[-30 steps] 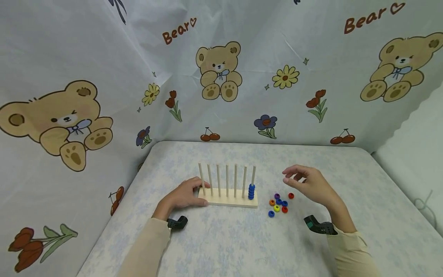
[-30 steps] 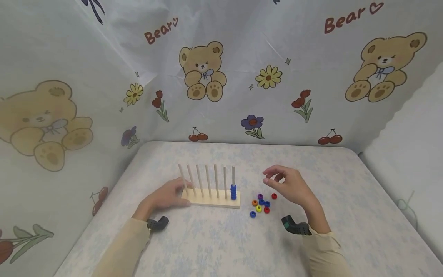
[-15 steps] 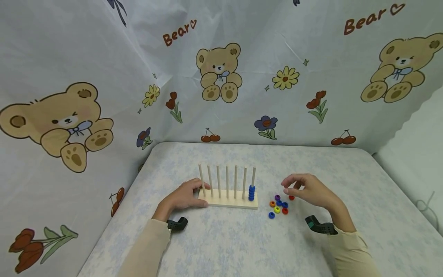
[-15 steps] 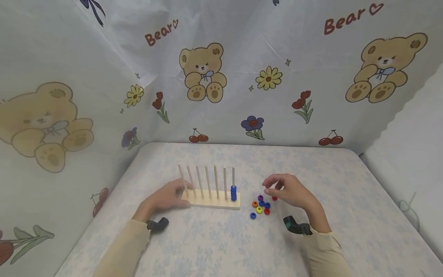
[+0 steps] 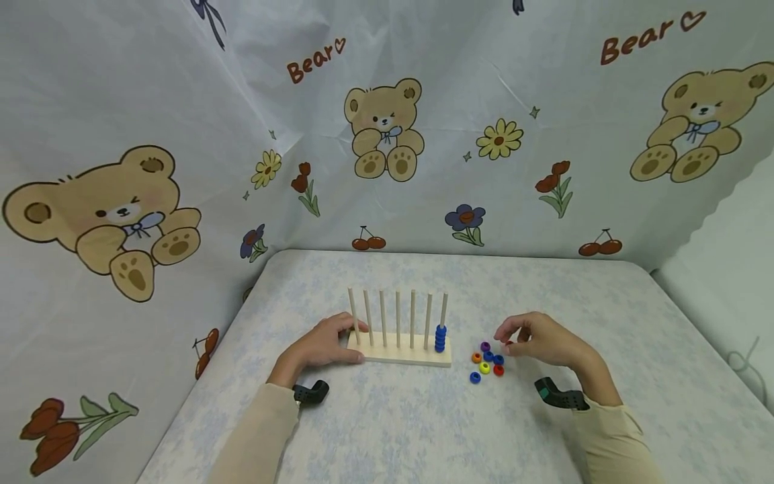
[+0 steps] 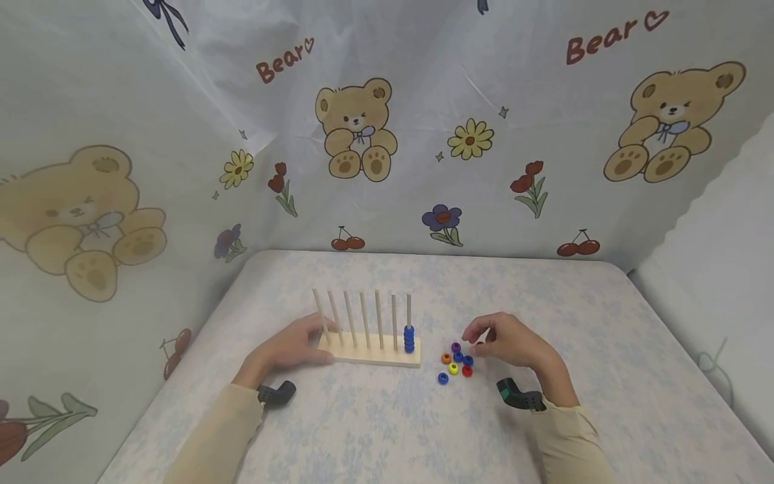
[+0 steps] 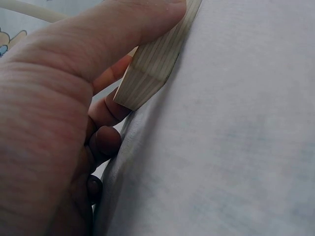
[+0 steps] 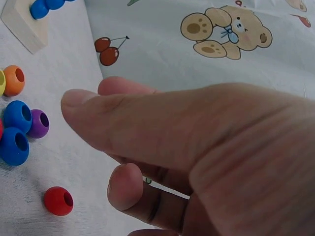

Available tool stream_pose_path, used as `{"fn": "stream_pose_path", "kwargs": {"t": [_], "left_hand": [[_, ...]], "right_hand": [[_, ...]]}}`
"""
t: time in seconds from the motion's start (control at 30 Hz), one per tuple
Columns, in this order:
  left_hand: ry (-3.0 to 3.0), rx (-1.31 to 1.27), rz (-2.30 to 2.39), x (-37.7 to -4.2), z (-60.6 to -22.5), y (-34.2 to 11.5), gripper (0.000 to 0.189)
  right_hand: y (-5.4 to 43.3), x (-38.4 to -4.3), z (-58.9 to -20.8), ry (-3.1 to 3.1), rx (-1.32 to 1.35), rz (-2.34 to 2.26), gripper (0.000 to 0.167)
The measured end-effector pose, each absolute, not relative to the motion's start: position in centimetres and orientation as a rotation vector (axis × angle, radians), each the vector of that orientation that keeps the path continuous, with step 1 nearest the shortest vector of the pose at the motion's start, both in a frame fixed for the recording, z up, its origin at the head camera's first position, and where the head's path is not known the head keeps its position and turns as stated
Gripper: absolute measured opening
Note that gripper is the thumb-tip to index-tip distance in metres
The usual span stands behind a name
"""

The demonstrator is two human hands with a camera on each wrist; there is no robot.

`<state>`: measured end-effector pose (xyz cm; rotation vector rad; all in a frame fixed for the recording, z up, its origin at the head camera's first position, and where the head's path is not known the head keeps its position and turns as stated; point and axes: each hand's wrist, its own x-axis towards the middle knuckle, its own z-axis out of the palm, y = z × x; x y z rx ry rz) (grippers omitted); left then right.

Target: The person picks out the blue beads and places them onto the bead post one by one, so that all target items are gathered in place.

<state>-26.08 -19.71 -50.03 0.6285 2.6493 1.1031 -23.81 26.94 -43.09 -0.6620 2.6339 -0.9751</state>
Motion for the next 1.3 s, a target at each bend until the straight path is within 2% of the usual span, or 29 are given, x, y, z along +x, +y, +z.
{"fn": "stream_pose_path", "kwargs": {"t": [1.3], "left_hand": [[2.642,0.632,1.114,-26.0,-50.0,-19.7,0.048]], "right_hand": [[27.3,-24.8,-46.1,2.543,-0.664,-0.95,0.013]]}}
